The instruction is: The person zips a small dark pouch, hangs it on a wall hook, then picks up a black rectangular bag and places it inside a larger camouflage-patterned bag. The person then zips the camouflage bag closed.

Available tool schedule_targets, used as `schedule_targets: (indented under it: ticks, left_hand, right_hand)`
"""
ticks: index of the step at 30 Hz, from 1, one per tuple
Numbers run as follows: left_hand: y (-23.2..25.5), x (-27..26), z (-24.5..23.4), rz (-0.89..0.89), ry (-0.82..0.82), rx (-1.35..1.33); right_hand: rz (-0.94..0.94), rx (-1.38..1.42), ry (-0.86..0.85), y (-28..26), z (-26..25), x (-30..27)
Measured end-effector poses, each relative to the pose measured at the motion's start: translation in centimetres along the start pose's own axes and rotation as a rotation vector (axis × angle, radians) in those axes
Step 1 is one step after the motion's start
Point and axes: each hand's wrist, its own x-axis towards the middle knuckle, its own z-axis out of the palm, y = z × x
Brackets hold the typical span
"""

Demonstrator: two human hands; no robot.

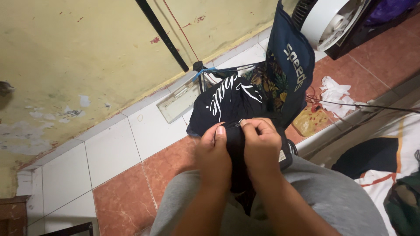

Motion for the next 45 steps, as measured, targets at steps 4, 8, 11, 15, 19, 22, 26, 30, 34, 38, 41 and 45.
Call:
schedule_targets:
  ticks: [4, 8, 11, 15, 19, 22, 26, 30, 34, 38, 41, 45]
  left_hand:
    - [-0.1, -0.4, -0.1, -0.023, -0.022, -0.018]
    - [-0.7, -0.3, -0.4, -0.036, -0.011, -0.026]
    - [-1.6, 0.5, -1.9, -0.014, -0.029, -0.011]
    - [-2.4, 1.9, -5.1, -0.026, -0.067, -0.203]
    - [-2.0, 2.3, -6.7, -0.016, -0.07, -0.251]
    - [-1.5, 1.8, -6.1, 0.078, -0.082, -0.098]
    - [-1.1, 0.3, -4.7, 0.195, -0.151, -0.023]
    - [-0.6, -0.3, -4.6, 0.28, -0.221, 0.008]
    - [-0.2, -0.2, -4.8, 0.33, -0.243, 0.181]
    - [-0.1, -0.1, -4.6, 0.334, -0.278, 0.226]
    - [0.2, 0.0, -4.4, 0.263, -0.233, 0.293]
    - [0.5, 0.1, -4.0, 0.151, -0.171, 0.434]
  right_hand:
    - [0.47, 0.347, 0.024, 0.6, 0.2, 0.0]
    - [0.276, 0.212, -0.094, 0.6, -0.3, 0.6]
    - [0.183, 0.161, -0.275, 1.1, -1.0, 1.8]
    - [0.249, 0.166, -0.303, 2.7, -1.6, 4.0]
    - [0.291, 0.048, -0.305, 2.7, -1.8, 3.9]
    - [0.386, 0.039, -0.455, 1.5, -1.0, 2.1]
    - [0.061, 0.062, -0.441, 0.8, 0.1, 0.1]
    - [0.198, 0.17, -0.45, 1.3, -0.1, 0.3]
    - [0.27, 0.231, -0.478, 2.1, -0.6, 0.7]
    - [0.336, 0.298, -0.497, 2.5, -0.7, 0.8]
    - [0.384, 0.319, -0.536, 2.5, -0.6, 0.7]
    - [0.337, 0.218, -0.591, 2.2, -0.4, 0.6]
